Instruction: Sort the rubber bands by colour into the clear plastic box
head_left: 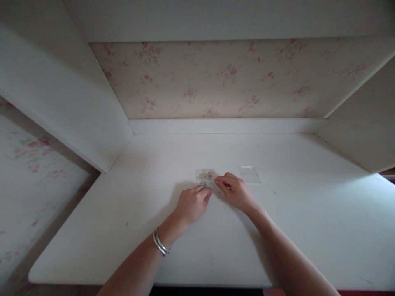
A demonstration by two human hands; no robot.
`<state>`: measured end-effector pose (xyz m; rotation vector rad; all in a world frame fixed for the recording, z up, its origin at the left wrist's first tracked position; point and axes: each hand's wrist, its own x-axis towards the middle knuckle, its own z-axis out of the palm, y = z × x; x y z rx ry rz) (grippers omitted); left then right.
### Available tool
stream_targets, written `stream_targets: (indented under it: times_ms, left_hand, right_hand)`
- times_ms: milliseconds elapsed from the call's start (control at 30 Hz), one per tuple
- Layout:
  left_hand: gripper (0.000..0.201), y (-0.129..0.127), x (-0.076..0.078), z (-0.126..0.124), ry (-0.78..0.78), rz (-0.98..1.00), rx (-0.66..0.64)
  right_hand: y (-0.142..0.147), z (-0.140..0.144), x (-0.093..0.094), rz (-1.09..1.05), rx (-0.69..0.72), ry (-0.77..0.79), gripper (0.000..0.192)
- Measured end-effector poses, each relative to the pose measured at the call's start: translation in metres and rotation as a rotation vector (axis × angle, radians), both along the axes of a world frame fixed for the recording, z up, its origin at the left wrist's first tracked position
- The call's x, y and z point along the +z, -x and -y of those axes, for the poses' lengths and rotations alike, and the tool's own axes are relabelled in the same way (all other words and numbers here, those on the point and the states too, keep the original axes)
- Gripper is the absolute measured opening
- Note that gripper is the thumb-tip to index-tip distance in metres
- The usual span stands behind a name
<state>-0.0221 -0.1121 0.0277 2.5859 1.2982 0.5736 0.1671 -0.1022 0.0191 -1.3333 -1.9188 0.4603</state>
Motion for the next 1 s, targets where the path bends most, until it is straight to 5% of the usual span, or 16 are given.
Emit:
stream_targets:
  times_ms: [200, 800, 1000]
  left_hand:
    - [0.026, -0.019, 0.000, 0.012, 0.055, -0.134, -0.139]
    - [0.023, -0.037, 0.004, 0.004, 0.138, -0.238, -0.140]
    - [0.022, -0.033, 0.009, 0.000, 0.042, -0.180, -0.020]
  right_hand:
    - [-0.002, -0.004, -0.001, -0.087, -0.149, -0.044, 0.027]
    - [-0.012, 0.001, 0.005, -0.083, -0.175, 0.007, 0.026]
    - [-0.025, -0.003, 0.002, -0.070, -0.322, -0.015, 0.027]
